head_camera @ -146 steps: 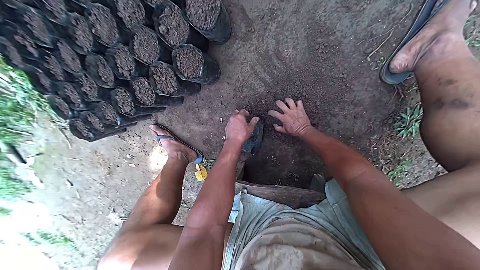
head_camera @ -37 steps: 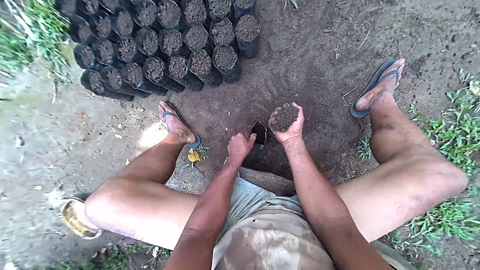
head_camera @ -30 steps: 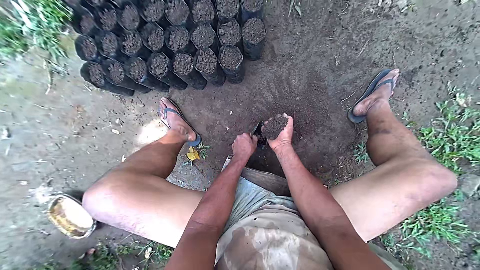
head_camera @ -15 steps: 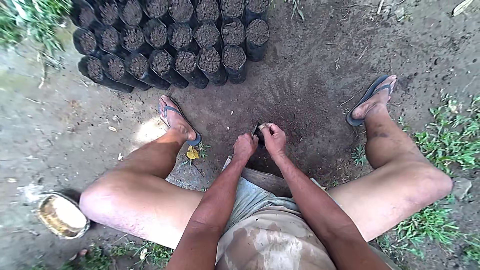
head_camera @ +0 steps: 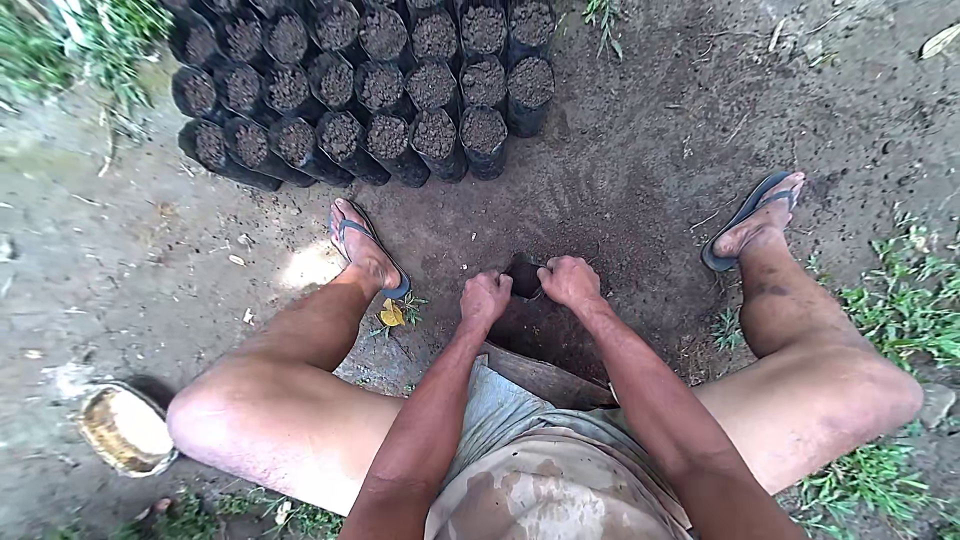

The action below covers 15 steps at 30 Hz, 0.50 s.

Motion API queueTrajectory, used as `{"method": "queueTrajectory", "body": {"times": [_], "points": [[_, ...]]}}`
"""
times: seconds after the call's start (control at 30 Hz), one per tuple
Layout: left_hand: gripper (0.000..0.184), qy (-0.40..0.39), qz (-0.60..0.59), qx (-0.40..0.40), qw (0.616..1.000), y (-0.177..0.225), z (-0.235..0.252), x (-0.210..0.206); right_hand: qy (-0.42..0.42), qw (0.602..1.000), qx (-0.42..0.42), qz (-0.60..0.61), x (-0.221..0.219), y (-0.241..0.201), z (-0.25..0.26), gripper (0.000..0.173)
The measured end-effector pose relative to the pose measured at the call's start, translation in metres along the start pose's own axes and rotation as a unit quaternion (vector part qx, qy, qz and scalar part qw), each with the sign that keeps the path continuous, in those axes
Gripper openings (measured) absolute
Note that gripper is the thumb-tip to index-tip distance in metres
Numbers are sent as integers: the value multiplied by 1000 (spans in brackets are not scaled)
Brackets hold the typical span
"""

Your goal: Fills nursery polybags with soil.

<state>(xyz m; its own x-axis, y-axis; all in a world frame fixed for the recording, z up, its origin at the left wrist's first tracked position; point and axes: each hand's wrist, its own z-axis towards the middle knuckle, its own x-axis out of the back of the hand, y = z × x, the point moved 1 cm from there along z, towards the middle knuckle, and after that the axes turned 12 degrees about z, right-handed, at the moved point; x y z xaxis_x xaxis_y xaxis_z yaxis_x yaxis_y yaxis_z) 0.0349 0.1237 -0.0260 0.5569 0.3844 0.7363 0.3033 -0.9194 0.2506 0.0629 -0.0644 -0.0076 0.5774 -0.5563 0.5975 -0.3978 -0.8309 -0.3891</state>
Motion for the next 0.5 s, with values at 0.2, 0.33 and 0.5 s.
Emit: {"method": "queueTrajectory", "body": {"times": [0.2,0.33,0.5], "points": [[41,66,-69,-133,986,5,0,56,73,989,49,115,50,-5,-2,39],[41,100,-86,-183,974,37,23,90,121,984,75,111,90,-21,5,39],[40,135,-76,-226,962,77,52,131,174,975,74,119,126,-34,16,37]]}}
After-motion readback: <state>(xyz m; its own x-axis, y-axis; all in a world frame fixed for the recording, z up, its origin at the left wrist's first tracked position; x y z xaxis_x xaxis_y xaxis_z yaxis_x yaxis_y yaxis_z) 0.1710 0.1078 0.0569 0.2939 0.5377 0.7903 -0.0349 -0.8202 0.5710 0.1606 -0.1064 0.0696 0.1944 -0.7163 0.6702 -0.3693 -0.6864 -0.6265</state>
